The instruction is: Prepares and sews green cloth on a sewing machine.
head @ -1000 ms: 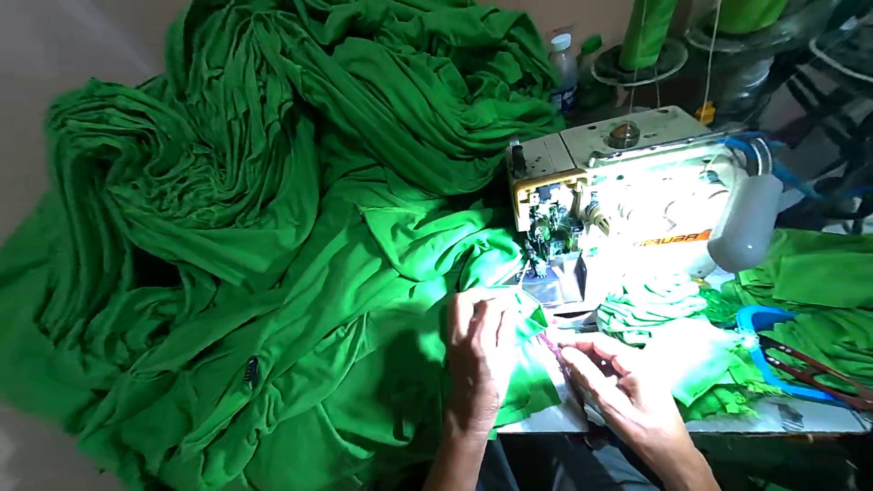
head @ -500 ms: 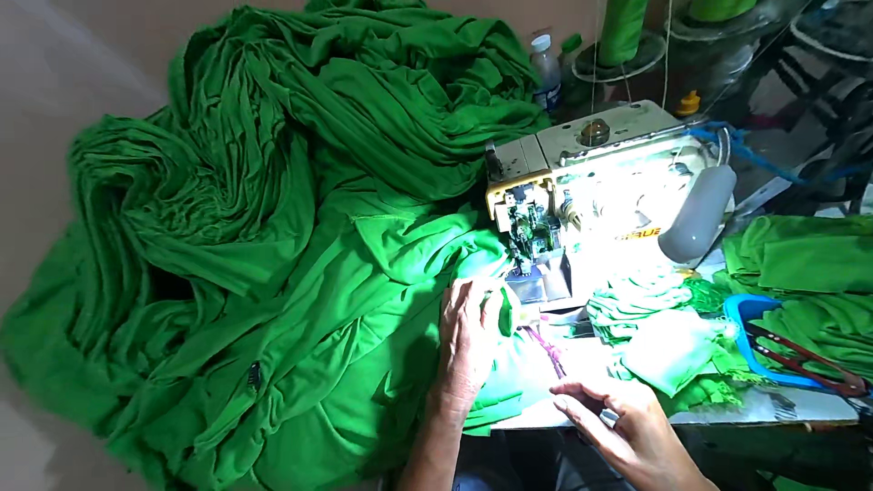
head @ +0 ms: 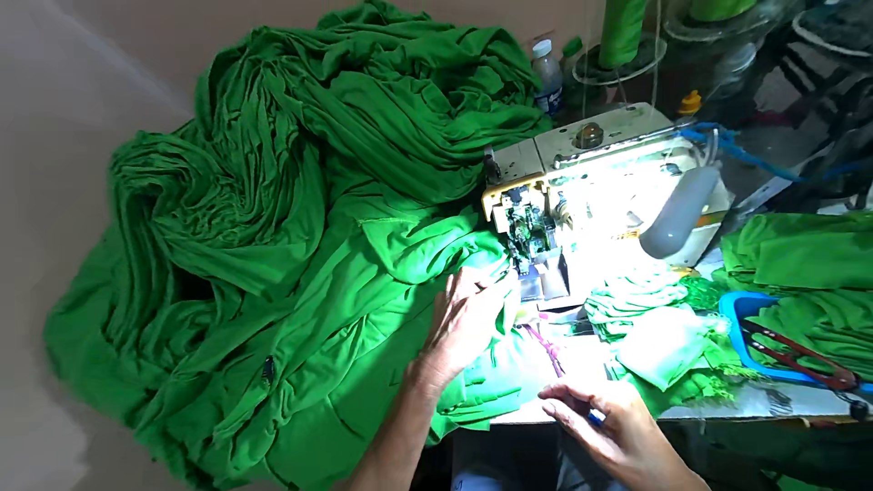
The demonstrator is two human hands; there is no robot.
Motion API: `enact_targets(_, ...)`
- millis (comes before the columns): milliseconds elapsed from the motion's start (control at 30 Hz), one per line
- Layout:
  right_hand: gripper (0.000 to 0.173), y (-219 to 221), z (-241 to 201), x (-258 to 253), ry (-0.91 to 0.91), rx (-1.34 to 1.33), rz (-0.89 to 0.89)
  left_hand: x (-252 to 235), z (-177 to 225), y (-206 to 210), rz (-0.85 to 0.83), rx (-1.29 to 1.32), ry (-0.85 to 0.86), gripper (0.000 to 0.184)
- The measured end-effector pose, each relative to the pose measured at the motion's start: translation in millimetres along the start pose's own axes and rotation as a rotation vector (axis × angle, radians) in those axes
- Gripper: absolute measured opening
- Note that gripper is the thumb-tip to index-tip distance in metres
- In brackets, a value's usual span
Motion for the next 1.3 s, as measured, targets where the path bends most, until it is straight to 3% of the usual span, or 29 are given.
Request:
enact_targets(100, 0.020, -12, -8, 6, -0.035, 0.026, 0.010, 5, 7, -3, -0.010, -0.080, 0.008, 0.040)
enact_targets(233, 0.019, -44, -18, 17, 0.029, 0.087, 0.092, 18, 49, -19, 0.376, -0.031, -0.100, 0.034)
enact_targets(300, 0.019, -61, -22, 23, 0.073, 0.112, 0.119, 22, 78, -6, 0.437, 0.101, -0.079, 0.017)
enact_targets(367, 0.020, -74, -27, 29, 0.131, 0.138, 0.129, 15, 104, 21, 0.288, 0.277, -0.065, 0.013)
enact_targets(467, 0.019, -85, -29, 38, 0.201, 0.154, 0.133, -2, 122, 56, -0.036, 0.456, -0.157, 0.028)
enact_targets(500, 0.019, -86, -27, 42, 0.218, 0.153, 0.136, -4, 125, 63, -0.058, 0.485, -0.179, 0.031)
enact_targets(667, 0.018, -92, -17, 54, 0.282, 0.141, 0.167, -2, 122, 72, 0.265, 0.599, -0.166, 0.014)
enact_targets(800, 0.018, -97, -12, 54, 0.291, 0.107, 0.231, -2, 123, 66, 0.356, 0.649, -0.099, 0.011)
enact_targets(867, 0.019, -101, -11, 54, 0.281, 0.086, 0.309, -1, 127, 57, 0.324, 0.763, -0.118, 0.012)
enact_targets(1000, 0.023, -110, -19, 50, 0.233, 0.093, 0.482, 8, 126, 41, 0.094, 1.178, -0.279, 0.007)
enact_targets(1100, 0.036, -107, -23, 41, 0.169, 0.114, 0.488, 19, 122, 31, 0.042, 1.380, -0.225, 0.014)
enact_targets(1200, 0.042, -94, -23, 32, 0.131, 0.119, 0.459, 34, 113, 24, 0.142, 1.356, -0.113, 0.009)
enact_targets(1300, 0.043, -81, -19, 30, 0.154, 0.132, 0.393, 48, 94, 17, 0.309, 1.305, -0.121, 0.009)
Point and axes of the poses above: each hand's wrist, its own x-axis away from the middle knuckle, its own y-axis out of the palm, z = x × y, the point moved 7 cm from there along -x, towards the middle knuckle, and after that the axes turned 6 degrees about -x, right-handed, at the moved point
